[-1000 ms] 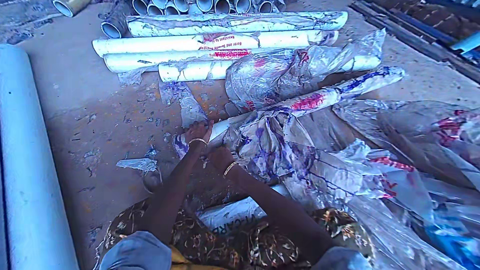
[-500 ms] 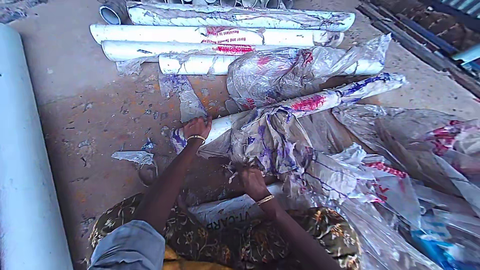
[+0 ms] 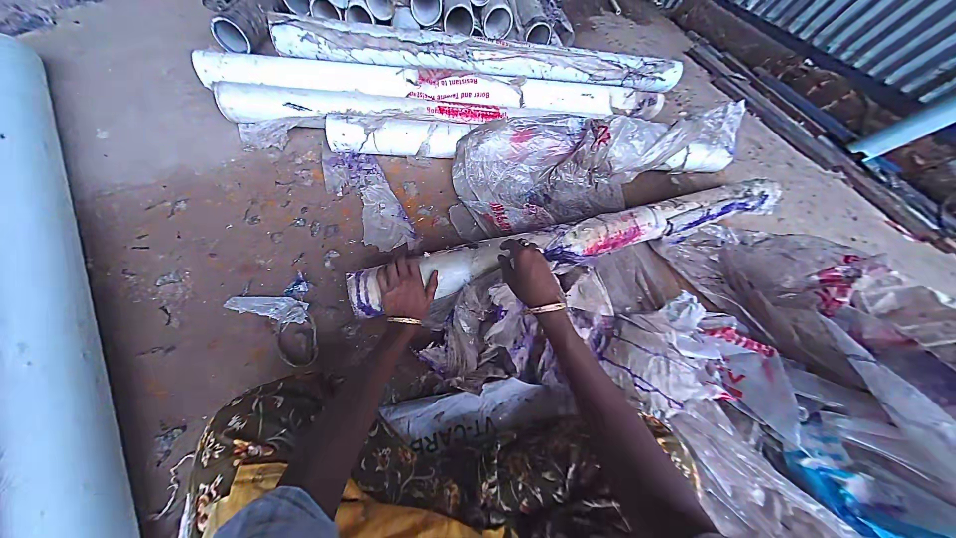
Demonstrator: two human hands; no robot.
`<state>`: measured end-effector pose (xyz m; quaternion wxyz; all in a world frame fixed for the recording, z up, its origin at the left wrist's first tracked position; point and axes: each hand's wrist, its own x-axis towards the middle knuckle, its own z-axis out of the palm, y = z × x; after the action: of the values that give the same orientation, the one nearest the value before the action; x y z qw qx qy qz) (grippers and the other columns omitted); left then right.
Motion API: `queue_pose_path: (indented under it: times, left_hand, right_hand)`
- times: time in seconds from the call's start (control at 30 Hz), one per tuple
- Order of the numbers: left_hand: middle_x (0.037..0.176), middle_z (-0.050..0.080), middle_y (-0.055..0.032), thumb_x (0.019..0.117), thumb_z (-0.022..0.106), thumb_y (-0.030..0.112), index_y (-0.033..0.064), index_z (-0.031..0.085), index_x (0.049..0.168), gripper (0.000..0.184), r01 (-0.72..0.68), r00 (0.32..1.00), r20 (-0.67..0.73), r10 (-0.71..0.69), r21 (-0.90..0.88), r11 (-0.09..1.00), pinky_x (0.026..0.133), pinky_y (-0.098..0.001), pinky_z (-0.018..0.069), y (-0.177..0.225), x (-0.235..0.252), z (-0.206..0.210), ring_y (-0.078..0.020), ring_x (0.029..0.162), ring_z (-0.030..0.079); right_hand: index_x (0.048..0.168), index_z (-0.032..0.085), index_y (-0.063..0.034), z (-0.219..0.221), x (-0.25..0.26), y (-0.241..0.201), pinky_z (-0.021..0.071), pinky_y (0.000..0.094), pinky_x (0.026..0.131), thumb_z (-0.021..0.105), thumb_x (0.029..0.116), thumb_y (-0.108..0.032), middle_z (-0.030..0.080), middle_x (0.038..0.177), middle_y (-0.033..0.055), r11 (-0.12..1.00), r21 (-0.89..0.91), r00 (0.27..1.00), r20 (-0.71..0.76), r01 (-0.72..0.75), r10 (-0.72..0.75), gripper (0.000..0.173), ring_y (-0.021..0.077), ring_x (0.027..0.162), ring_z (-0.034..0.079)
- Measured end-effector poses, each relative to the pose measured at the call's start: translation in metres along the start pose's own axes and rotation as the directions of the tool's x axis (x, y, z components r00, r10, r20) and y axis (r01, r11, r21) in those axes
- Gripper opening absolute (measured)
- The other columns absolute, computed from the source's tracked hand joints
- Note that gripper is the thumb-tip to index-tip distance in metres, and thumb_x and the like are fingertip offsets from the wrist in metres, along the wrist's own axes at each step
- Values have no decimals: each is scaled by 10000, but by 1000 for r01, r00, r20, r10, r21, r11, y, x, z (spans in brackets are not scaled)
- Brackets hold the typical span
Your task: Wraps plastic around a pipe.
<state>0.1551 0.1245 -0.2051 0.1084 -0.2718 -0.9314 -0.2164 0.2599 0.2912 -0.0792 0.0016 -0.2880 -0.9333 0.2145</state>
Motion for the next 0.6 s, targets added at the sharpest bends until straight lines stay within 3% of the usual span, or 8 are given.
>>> queue_pose_path:
  times: [0.1,0.13,0.2,0.3,0.37,0.47,0.53,0.6]
  left_hand:
    - [1417,553,-322,1007,570,403,-78,613,1325,579,17,997,73,-16,-13,1000,1131,-680,277,7,-19,-7,-511,1357,490]
    - [1444,537,-313,1008,571,401,-69,605,1346,580,25,997,76,-23,-19,1000,1143,-677,263,7,-22,-7,-503,1378,475]
    - [1449,536,-311,989,591,400,-64,607,1348,587,24,999,46,-22,-27,999,1136,-677,273,9,-28,-7,-499,1379,478]
    - [1456,509,-328,1009,586,399,-61,583,1371,585,81,985,160,-71,-59,995,1145,-693,217,20,-24,-21,-507,1400,436]
    - [1444,513,-327,1032,568,399,-22,582,1391,554,105,969,231,-86,-75,992,1151,-730,161,27,-14,-28,-513,1404,423]
    - [1502,477,-298,1032,570,441,33,556,1451,585,34,956,292,-11,-74,997,1143,-760,133,39,6,-31,-500,1434,394]
    - [1497,505,-253,1035,518,541,68,544,1468,642,31,904,428,-18,-22,999,1168,-702,181,55,15,-30,-445,1439,416]
    - [1398,594,-234,1047,423,605,63,572,1418,674,57,843,531,-87,72,996,1168,-632,264,66,22,-28,-414,1360,513]
  right_hand:
    - [1254,633,59,16,9,5,401,640,1046,610,1018,-454,640,1256,309,965,-202,954,212,-167,210,565,469,1233,589]
    - [1296,624,45,23,3,6,384,647,1062,612,1007,-477,628,1293,302,951,-248,940,237,-187,247,597,466,1257,575]
    - [1345,600,44,37,-12,11,353,627,1097,552,1045,-333,617,1327,298,931,-323,940,233,-168,250,484,468,1292,550]
    - [1301,609,89,58,-30,24,317,594,1143,497,1034,-61,586,1371,307,926,-352,931,274,-137,242,326,463,1356,493]
    - [1347,584,81,74,-41,30,279,596,1181,551,1009,-101,535,1434,305,943,-307,927,303,-125,221,386,469,1420,413]
    - [1426,542,43,93,-50,36,173,621,1233,593,1004,-235,496,1492,294,963,-250,940,295,-96,170,508,480,1476,340]
    - [1413,578,-3,95,-52,41,141,611,1246,563,1017,-282,516,1489,262,968,-238,940,306,-75,148,484,451,1474,360]
    - [1338,651,-36,86,-53,43,202,581,1241,548,1018,-305,599,1417,217,980,-180,944,298,-89,141,431,399,1425,453]
